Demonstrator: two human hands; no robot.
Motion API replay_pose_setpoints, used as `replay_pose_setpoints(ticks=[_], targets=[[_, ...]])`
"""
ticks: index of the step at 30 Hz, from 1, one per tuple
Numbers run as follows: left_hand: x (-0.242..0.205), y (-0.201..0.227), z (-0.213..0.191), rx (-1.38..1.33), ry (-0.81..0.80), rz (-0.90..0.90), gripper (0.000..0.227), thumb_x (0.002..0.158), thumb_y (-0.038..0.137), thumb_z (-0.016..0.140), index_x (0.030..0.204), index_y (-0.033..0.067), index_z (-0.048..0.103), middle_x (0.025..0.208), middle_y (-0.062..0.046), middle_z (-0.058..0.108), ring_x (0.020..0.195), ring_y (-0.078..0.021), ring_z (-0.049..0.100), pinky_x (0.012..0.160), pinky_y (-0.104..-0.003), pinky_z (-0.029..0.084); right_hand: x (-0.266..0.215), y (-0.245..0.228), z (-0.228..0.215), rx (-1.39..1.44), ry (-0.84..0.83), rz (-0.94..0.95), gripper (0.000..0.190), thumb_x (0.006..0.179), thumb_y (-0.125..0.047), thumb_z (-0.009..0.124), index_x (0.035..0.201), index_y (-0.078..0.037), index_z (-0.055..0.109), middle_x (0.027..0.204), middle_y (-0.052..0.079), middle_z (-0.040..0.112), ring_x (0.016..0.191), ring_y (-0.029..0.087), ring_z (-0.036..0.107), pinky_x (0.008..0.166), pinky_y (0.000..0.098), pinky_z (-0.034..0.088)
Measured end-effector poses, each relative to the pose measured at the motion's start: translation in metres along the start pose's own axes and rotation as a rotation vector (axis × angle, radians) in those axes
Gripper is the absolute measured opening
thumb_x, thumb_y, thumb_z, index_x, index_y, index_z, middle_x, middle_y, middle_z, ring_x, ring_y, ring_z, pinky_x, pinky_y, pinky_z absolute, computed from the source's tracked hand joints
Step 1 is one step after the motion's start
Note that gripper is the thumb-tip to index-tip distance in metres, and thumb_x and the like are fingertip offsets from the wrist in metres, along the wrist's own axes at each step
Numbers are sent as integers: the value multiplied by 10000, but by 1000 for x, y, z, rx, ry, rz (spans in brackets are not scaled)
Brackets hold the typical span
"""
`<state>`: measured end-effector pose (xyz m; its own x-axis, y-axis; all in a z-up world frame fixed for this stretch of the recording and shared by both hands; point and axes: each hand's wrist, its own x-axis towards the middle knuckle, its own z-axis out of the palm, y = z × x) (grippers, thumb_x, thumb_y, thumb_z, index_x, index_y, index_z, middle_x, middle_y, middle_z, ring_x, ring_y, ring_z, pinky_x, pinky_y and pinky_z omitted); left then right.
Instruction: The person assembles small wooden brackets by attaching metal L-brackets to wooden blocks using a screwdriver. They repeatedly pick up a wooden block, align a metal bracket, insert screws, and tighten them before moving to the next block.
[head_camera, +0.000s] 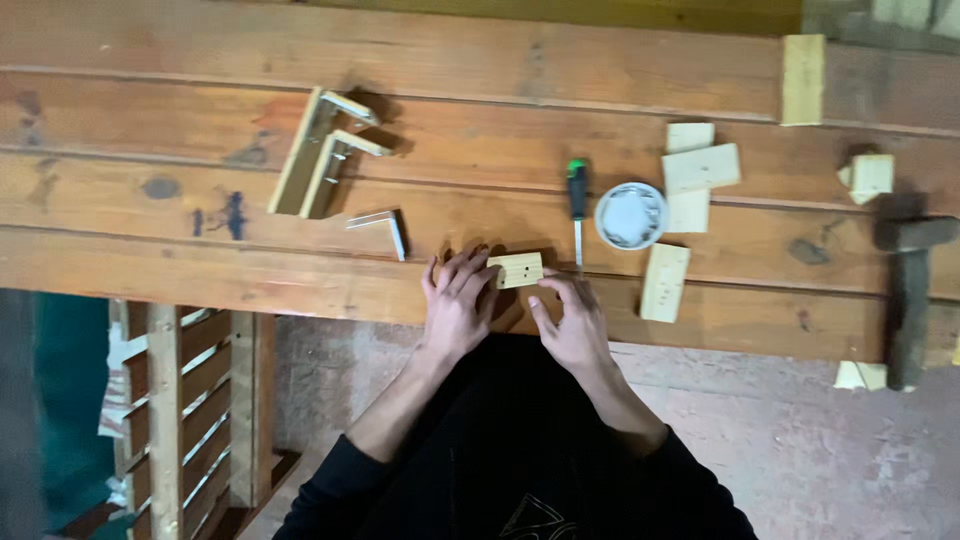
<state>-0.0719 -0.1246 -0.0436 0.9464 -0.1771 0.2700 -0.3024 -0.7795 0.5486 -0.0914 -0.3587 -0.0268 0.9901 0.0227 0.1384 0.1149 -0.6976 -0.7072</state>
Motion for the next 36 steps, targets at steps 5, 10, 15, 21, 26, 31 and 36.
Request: replay_pose_setpoints(ticks=[5,10,15,21,26,31,36], targets=[[2,-29,-16,12,-29,-6,380,929,237,954,1299,212,873,1550,-51,791,1549,-320,627,1352,-672,287,6,-24,26,-95,-39,4,307,1041,-421,895,1253,-209,828,1206,92,874,1055,359,844,854,496,697],[1,-29,-29,6,-104,4,457,948,314,947,1385,236,840,1578,-49,757,1574,-326,596,1348,-657,288,2,-39,15,-71,-21,1,272,1023,-317,908,1233,-156,848,1131,177,872,1023,444,829,841,576,666],[16,-24,-2,-68,-116,20,429,1014,383,881,1422,262,827,1541,3,768,1555,-279,608,1364,-640,264,-4,-1,3,-45,28,47,221,1054,-295,897,1244,-205,829,1243,44,898,1073,338,844,895,497,673],[67,32,47,-129,-108,145,452,976,348,912,1410,247,840,1399,6,816,1491,-252,666,1374,-646,292,24,41,-51,5,83,126,172,1058,-191,903,1217,-195,837,1159,52,887,989,342,837,826,486,684],[139,92,102,-142,-73,218,403,993,306,901,1388,250,845,1269,30,828,1336,-225,732,1346,-627,322,68,89,-111,-4,135,183,180,1059,-100,881,1226,-104,814,1187,142,867,1007,419,819,782,510,666],[198,144,144,-102,-152,162,520,972,254,879,1483,211,793,1278,-19,846,1332,-253,746,1339,-646,354,110,146,-151,-37,255,250,274,1055,-60,886,1312,-89,796,1245,168,825,1075,421,796,762,476,661],[218,168,162,-13,-205,66,667,967,224,821,1598,63,676,1400,-204,812,1469,-367,703,1346,-665,319,132,181,-158,10,208,314,319,1084,-67,838,1379,24,757,1306,304,777,1182,547,750,830,567,656]])
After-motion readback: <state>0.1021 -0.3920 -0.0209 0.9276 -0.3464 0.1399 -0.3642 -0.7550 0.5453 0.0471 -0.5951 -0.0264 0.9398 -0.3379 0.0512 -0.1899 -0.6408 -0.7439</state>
